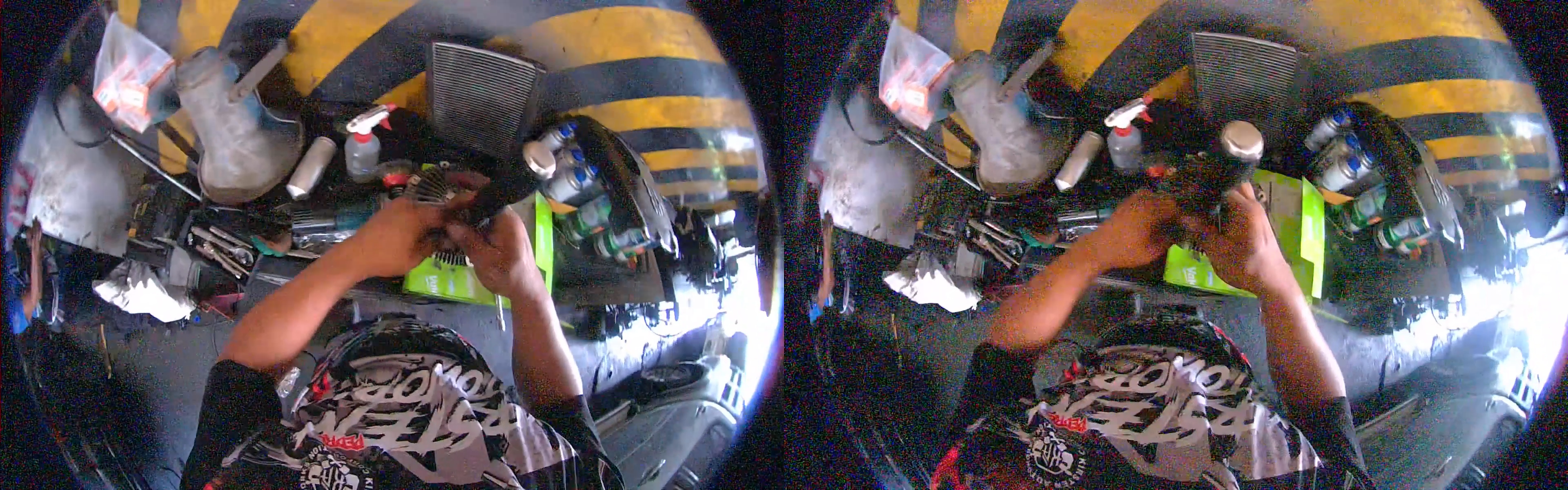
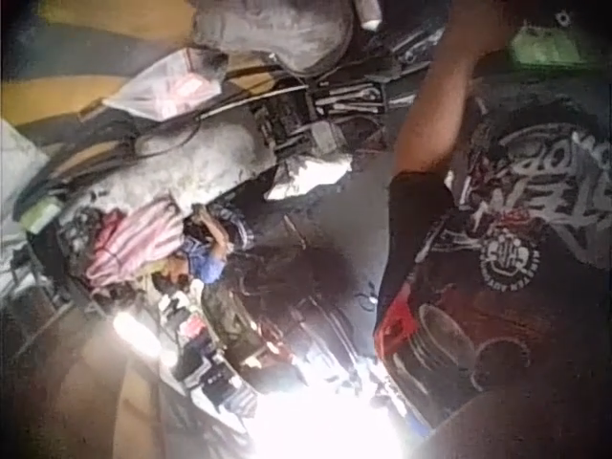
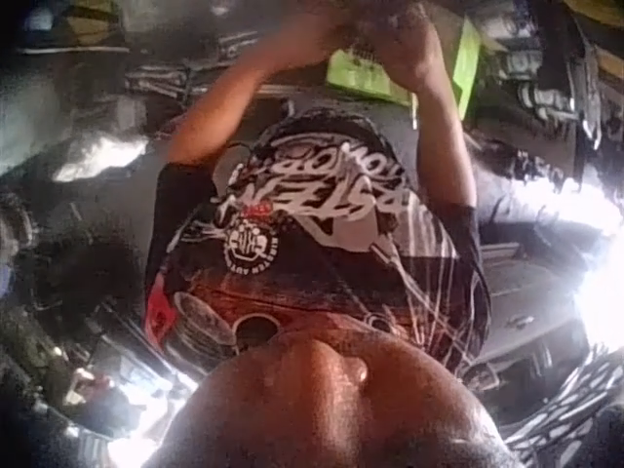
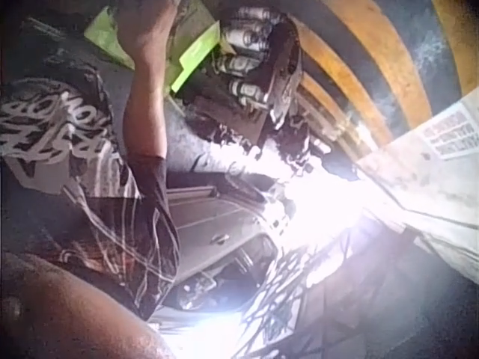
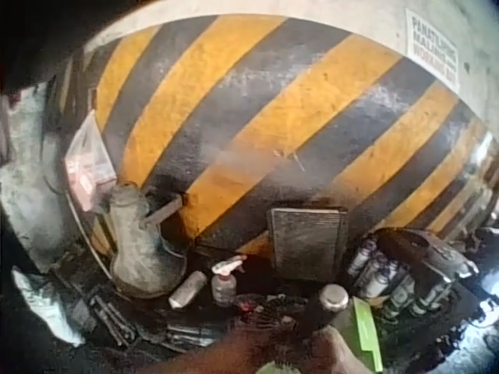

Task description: The recorder is disassembling a fan clutch or similar engine component at a workbench.

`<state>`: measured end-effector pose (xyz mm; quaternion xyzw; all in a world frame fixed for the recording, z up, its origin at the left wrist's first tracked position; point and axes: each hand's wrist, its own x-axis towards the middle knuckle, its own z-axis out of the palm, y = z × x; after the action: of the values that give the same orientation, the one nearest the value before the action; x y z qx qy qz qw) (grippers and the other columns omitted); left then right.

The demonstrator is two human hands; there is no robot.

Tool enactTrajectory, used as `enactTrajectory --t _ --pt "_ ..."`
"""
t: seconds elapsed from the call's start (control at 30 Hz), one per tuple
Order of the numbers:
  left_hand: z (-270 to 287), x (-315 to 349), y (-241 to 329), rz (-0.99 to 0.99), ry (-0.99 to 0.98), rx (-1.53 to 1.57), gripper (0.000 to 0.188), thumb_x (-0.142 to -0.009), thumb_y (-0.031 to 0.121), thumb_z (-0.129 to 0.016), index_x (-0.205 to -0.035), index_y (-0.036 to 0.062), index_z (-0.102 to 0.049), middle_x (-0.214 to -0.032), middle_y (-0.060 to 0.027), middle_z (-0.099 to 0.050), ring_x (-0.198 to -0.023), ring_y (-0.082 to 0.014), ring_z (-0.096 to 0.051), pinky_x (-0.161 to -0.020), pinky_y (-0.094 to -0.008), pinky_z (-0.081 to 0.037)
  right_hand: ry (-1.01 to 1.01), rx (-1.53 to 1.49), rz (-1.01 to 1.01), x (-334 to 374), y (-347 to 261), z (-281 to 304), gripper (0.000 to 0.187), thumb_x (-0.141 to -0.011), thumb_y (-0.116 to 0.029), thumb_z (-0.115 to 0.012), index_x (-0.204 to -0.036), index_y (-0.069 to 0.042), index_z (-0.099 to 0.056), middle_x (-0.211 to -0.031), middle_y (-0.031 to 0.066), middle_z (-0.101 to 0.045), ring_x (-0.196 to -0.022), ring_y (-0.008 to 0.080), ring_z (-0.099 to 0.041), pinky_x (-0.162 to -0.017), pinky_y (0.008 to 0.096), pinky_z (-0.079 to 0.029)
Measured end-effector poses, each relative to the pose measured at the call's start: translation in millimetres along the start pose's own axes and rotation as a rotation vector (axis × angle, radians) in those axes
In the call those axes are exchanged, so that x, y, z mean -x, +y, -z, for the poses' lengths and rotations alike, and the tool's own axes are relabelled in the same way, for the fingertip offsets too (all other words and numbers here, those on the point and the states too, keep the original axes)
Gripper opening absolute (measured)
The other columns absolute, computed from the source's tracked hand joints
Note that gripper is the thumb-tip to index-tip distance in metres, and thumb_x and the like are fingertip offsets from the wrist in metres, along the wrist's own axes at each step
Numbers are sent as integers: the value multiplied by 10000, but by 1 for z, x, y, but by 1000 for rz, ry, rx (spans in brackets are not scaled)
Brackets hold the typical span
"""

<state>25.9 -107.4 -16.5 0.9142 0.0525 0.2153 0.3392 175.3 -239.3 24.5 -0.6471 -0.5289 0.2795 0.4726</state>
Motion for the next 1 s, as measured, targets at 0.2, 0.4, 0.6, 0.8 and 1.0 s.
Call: enactTrajectory --t 0.2,0.4,0.6,0.8,1.0 --pt "-9 -4 -8 -23 127 106 356 -812 209 -744 -1130 83 -644 -969 -183 -685 -961 -420 -649 -814 -513 -519 30 97 129 -3 -13 -3 415 -856 -184 -717 -1240 -51 -631 -1291 205 -581 -1256 416 -506 -1069 457 -412" --pt "-10 -3 -15 23 46 92 370 -847 201 -713 -1192 91 -638 -1033 -191 -686 -983 -421 -649 -835 -518 -518 52 105 92 -1 -6 -9 441 -895 -165 -698 -1296 -29 -577 -1248 145 -599 -1188 294 -544 -1021 401 -446" --pt "8 -3 -10 -70 21 164 409 -866 184 -688 -1264 114 -626 -1045 -199 -694 -998 -423 -654 -856 -508 -522 106 24 -26 1 -14 -16 389 -859 -173 -719 -1217 -42 -638 -1292 194 -586 -1226 413 -540 -1049 449 -436" --pt "-2 -3 -13 7 36 187 425 -882 217 -680 -1292 126 -614 -1067 -206 -695 -1030 -422 -648 -889 -499 -516 32 158 16 -2 -5 -13 446 -935 -134 -666 -1350 -21 -546 -1247 85 -624 -1126 151 -572 -980 335 -476" --pt "-6 -2 -11 -6 37 92 424 -884 250 -686 -1275 104 -608 -1133 -194 -685 -1041 -419 -646 -905 -500 -513 48 153 -74 2 -7 -15 425 -927 -137 -674 -1317 -3 -572 -1260 93 -618 -1131 159 -578 -993 340 -466"
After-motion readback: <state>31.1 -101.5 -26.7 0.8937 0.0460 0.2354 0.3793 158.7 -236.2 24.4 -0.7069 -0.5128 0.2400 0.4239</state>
